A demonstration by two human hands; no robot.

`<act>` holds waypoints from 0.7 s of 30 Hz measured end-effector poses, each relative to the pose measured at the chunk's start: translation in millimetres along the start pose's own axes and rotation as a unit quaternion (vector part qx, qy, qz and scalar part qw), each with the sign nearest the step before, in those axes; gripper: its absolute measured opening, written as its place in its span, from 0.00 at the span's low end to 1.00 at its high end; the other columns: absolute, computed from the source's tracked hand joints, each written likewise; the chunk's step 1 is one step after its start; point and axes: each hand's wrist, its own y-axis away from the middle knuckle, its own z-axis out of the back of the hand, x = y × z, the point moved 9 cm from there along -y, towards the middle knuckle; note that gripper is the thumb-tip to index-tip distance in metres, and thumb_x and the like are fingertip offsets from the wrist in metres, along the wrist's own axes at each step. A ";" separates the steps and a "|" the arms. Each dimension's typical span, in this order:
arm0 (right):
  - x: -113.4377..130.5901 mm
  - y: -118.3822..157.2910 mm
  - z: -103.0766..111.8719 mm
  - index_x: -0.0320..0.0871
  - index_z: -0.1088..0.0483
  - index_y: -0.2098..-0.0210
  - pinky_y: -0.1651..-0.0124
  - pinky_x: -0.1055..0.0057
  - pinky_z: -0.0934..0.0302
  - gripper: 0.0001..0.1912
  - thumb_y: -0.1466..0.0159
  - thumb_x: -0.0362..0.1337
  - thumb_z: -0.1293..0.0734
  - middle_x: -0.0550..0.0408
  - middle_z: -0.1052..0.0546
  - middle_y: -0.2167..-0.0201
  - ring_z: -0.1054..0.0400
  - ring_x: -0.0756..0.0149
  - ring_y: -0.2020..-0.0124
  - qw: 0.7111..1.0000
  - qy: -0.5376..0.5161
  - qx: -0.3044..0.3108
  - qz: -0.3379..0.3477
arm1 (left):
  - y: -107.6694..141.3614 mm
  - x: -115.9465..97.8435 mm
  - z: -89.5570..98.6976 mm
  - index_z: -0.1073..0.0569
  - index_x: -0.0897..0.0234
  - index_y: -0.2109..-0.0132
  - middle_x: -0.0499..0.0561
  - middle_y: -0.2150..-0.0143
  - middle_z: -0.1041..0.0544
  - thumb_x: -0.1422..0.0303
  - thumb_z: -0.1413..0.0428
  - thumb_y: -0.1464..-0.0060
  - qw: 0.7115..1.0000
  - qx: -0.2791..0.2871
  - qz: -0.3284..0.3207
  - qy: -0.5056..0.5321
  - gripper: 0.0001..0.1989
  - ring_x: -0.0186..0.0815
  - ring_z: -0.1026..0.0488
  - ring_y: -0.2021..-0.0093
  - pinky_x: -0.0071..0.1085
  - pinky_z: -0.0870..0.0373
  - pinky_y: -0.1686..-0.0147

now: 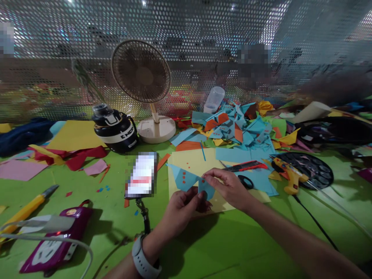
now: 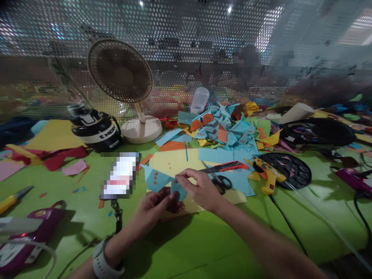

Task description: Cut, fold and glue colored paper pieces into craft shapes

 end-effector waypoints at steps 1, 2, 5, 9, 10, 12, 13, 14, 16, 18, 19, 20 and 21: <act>0.1 0.0 0.0 0.42 0.27 0.66 0.59 0.69 0.36 0.12 0.35 0.43 0.37 0.54 0.21 0.67 0.28 0.64 0.62 1.000 0.007 -0.004 0.001 | 0.0 0.2 -0.5 0.24 0.68 0.67 0.53 0.72 0.20 0.51 0.39 0.49 1.000 0.002 -0.001 0.002 0.21 0.33 0.24 0.72 0.28 0.25 0.66; 0.0 0.1 0.0 0.43 0.27 0.67 0.59 0.69 0.37 0.12 0.36 0.43 0.37 0.54 0.22 0.67 0.29 0.64 0.63 1.000 0.014 -0.008 0.002 | 0.0 0.6 -0.8 0.24 0.67 0.67 0.53 0.72 0.20 0.51 0.39 0.49 1.000 0.004 -0.001 0.003 0.20 0.33 0.24 0.72 0.28 0.25 0.66; -1.1 0.3 -1.4 0.43 0.28 0.66 0.59 0.68 0.37 0.11 0.36 0.43 0.36 0.54 0.22 0.66 0.30 0.63 0.62 1.000 0.021 -0.017 0.003 | 0.1 2.5 -1.3 0.24 0.67 0.68 0.53 0.72 0.20 0.52 0.40 0.48 1.000 0.009 0.001 0.002 0.19 0.33 0.24 0.72 0.29 0.25 0.65; -3.8 0.5 -4.4 0.43 0.28 0.66 0.53 0.66 0.38 0.10 0.37 0.43 0.35 0.53 0.22 0.63 0.29 0.62 0.58 1.000 0.022 -0.017 0.006 | 0.2 3.0 -2.9 0.24 0.67 0.67 0.53 0.73 0.20 0.52 0.40 0.48 1.000 0.017 0.001 0.002 0.20 0.34 0.24 0.72 0.30 0.25 0.66; -3.8 0.5 -4.6 0.44 0.28 0.66 0.52 0.65 0.38 0.09 0.37 0.42 0.35 0.52 0.22 0.63 0.29 0.61 0.57 1.000 0.021 -0.018 0.012 | 0.2 2.5 -3.4 0.24 0.67 0.68 0.53 0.73 0.21 0.52 0.40 0.48 1.000 0.018 0.001 0.001 0.20 0.35 0.24 0.72 0.31 0.25 0.66; -3.1 0.7 -5.3 0.44 0.29 0.68 0.50 0.64 0.39 0.09 0.36 0.42 0.35 0.51 0.22 0.62 0.30 0.60 0.54 0.999 0.020 -0.018 0.026 | 0.5 1.5 -4.2 0.24 0.68 0.68 0.53 0.73 0.21 0.51 0.40 0.49 1.000 0.017 0.006 -0.005 0.20 0.36 0.24 0.72 0.32 0.25 0.66; -2.7 0.9 -5.7 0.44 0.29 0.68 0.49 0.64 0.39 0.09 0.36 0.42 0.36 0.51 0.22 0.62 0.30 0.60 0.53 0.999 0.020 -0.017 0.031 | 0.7 1.3 -4.5 0.24 0.67 0.68 0.54 0.73 0.21 0.51 0.40 0.50 1.000 0.016 0.011 -0.008 0.21 0.36 0.23 0.72 0.32 0.25 0.66; -2.3 1.2 -6.1 0.44 0.29 0.69 0.49 0.64 0.39 0.10 0.36 0.42 0.36 0.51 0.23 0.62 0.30 0.60 0.54 0.999 0.020 -0.016 0.035 | 0.9 1.3 -4.7 0.24 0.67 0.68 0.54 0.73 0.20 0.50 0.39 0.50 1.000 0.015 0.017 -0.010 0.21 0.37 0.23 0.72 0.32 0.25 0.66; -1.5 1.7 -6.9 0.44 0.30 0.70 0.50 0.64 0.38 0.11 0.36 0.43 0.36 0.52 0.23 0.64 0.29 0.60 0.55 0.999 0.021 -0.012 0.036 | 1.3 1.7 -5.3 0.24 0.67 0.67 0.54 0.73 0.20 0.50 0.39 0.51 0.999 0.016 0.028 -0.009 0.22 0.37 0.23 0.72 0.32 0.25 0.66; -2.1 1.5 -6.5 0.44 0.29 0.70 0.50 0.63 0.38 0.12 0.36 0.45 0.36 0.52 0.23 0.64 0.29 0.60 0.56 1.000 0.008 -0.009 0.024 | 1.3 2.3 -4.8 0.24 0.67 0.68 0.53 0.74 0.20 0.49 0.39 0.52 0.999 0.013 0.034 -0.003 0.22 0.38 0.23 0.72 0.32 0.25 0.66; -3.3 1.0 -6.1 0.44 0.28 0.69 0.50 0.62 0.38 0.14 0.36 0.47 0.37 0.51 0.22 0.64 0.29 0.60 0.56 1.000 -0.008 -0.006 0.012 | 1.2 2.9 -3.9 0.24 0.67 0.69 0.53 0.74 0.21 0.49 0.39 0.52 0.999 0.009 0.035 -0.002 0.22 0.37 0.23 0.73 0.32 0.25 0.66; -4.5 0.2 -5.0 0.44 0.27 0.67 0.49 0.62 0.38 0.15 0.35 0.48 0.38 0.51 0.22 0.63 0.29 0.59 0.55 0.999 -0.032 -0.005 0.000 | 1.0 3.4 -2.7 0.24 0.66 0.70 0.53 0.74 0.21 0.48 0.39 0.52 0.999 0.004 0.036 -0.001 0.22 0.37 0.23 0.73 0.32 0.25 0.67; -5.6 -0.9 -2.2 0.44 0.27 0.64 0.49 0.62 0.38 0.17 0.35 0.50 0.39 0.50 0.21 0.62 0.29 0.59 0.53 0.998 -0.061 -0.011 -0.010 | 0.7 4.0 -1.4 0.25 0.66 0.71 0.54 0.74 0.21 0.48 0.39 0.52 0.999 -0.001 0.037 -0.001 0.22 0.37 0.23 0.74 0.32 0.25 0.67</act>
